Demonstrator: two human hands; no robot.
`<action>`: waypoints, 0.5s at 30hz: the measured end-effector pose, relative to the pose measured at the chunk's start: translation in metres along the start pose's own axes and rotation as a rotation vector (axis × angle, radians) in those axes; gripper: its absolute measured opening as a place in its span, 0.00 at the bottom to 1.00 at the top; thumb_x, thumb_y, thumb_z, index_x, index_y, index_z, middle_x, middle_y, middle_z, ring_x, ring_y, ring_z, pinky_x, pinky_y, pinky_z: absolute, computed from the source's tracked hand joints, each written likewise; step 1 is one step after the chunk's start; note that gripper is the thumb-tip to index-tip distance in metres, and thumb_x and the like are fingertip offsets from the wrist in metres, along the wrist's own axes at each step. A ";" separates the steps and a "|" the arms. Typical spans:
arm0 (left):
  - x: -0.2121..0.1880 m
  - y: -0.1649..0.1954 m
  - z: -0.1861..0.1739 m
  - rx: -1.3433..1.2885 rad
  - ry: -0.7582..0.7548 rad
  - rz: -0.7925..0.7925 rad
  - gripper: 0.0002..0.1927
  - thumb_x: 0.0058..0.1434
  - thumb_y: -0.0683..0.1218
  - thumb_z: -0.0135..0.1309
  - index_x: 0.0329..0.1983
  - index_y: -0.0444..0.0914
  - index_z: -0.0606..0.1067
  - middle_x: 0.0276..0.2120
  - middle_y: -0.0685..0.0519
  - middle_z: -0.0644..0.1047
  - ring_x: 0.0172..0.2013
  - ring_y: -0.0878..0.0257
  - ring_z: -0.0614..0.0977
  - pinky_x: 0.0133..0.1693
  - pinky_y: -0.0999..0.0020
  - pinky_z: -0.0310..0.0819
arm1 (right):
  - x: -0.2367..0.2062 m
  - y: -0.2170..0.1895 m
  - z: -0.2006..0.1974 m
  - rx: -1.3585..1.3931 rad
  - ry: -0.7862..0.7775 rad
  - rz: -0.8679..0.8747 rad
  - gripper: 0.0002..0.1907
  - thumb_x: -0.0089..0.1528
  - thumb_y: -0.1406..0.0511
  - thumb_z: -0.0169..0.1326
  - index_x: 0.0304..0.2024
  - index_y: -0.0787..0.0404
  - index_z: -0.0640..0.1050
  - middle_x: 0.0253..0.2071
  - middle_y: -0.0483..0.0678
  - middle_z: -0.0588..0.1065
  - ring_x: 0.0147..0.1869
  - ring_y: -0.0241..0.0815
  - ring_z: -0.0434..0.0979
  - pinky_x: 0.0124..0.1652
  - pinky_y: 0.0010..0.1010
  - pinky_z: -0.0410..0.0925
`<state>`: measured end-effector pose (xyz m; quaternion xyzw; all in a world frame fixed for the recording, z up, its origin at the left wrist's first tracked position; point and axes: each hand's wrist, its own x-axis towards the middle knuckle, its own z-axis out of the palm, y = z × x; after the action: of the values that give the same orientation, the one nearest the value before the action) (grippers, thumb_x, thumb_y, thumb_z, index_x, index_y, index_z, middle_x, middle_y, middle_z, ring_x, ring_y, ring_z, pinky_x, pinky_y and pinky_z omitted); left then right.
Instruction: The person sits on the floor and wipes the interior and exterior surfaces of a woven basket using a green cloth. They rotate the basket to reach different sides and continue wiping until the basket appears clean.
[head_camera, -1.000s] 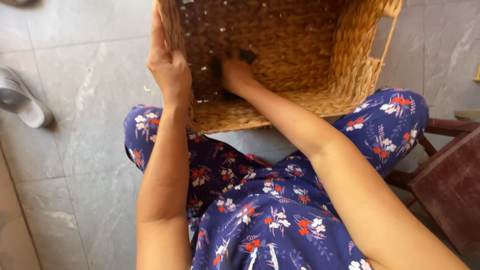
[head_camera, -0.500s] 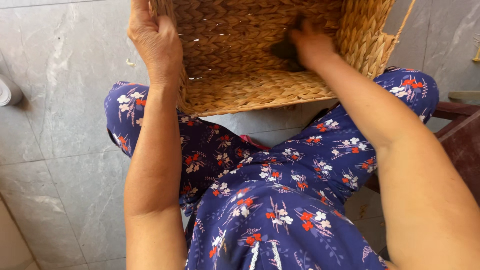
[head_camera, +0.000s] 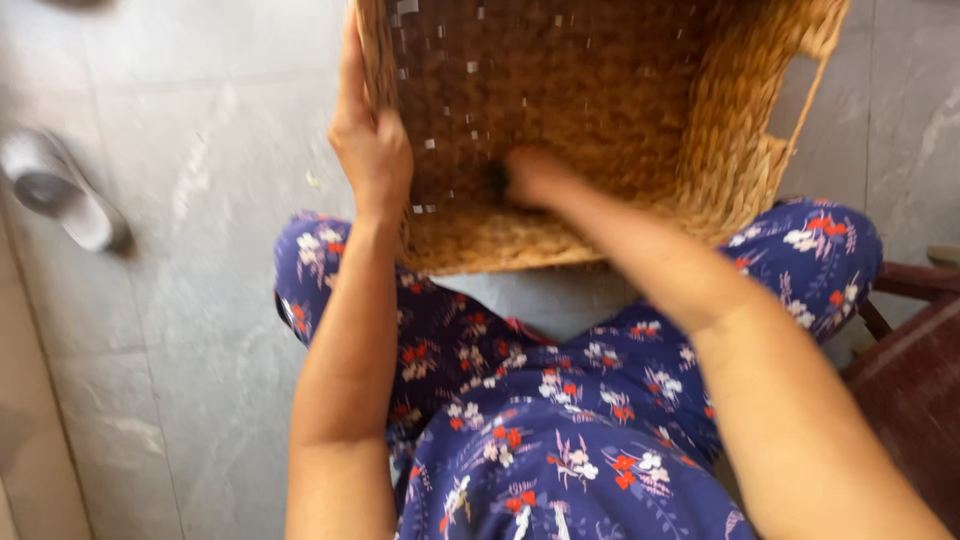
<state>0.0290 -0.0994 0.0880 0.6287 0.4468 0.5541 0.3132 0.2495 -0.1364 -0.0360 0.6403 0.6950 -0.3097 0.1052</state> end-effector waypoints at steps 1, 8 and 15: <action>0.002 0.005 -0.001 0.006 -0.013 -0.037 0.42 0.58 0.25 0.37 0.76 0.43 0.62 0.68 0.44 0.75 0.60 0.62 0.82 0.51 0.73 0.76 | 0.010 -0.030 0.003 0.106 -0.003 -0.077 0.20 0.54 0.62 0.61 0.47 0.63 0.82 0.47 0.63 0.79 0.50 0.61 0.80 0.50 0.49 0.73; 0.010 0.023 -0.008 -0.126 -0.017 -0.386 0.42 0.58 0.26 0.33 0.77 0.42 0.61 0.63 0.49 0.78 0.49 0.66 0.81 0.46 0.75 0.72 | 0.029 -0.095 0.015 0.021 -0.054 -0.318 0.32 0.57 0.69 0.54 0.63 0.43 0.72 0.73 0.50 0.60 0.59 0.60 0.76 0.54 0.50 0.71; 0.012 0.005 -0.017 -0.345 -0.062 -0.276 0.40 0.59 0.25 0.31 0.77 0.35 0.58 0.69 0.47 0.71 0.65 0.60 0.74 0.64 0.68 0.70 | 0.000 0.036 0.011 -0.112 -0.067 -0.157 0.28 0.63 0.67 0.50 0.65 0.37 0.73 0.68 0.50 0.66 0.63 0.59 0.74 0.57 0.48 0.70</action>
<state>0.0137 -0.0918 0.1004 0.5154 0.4176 0.5546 0.5024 0.2813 -0.1434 -0.0552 0.5662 0.7554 -0.2989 0.1393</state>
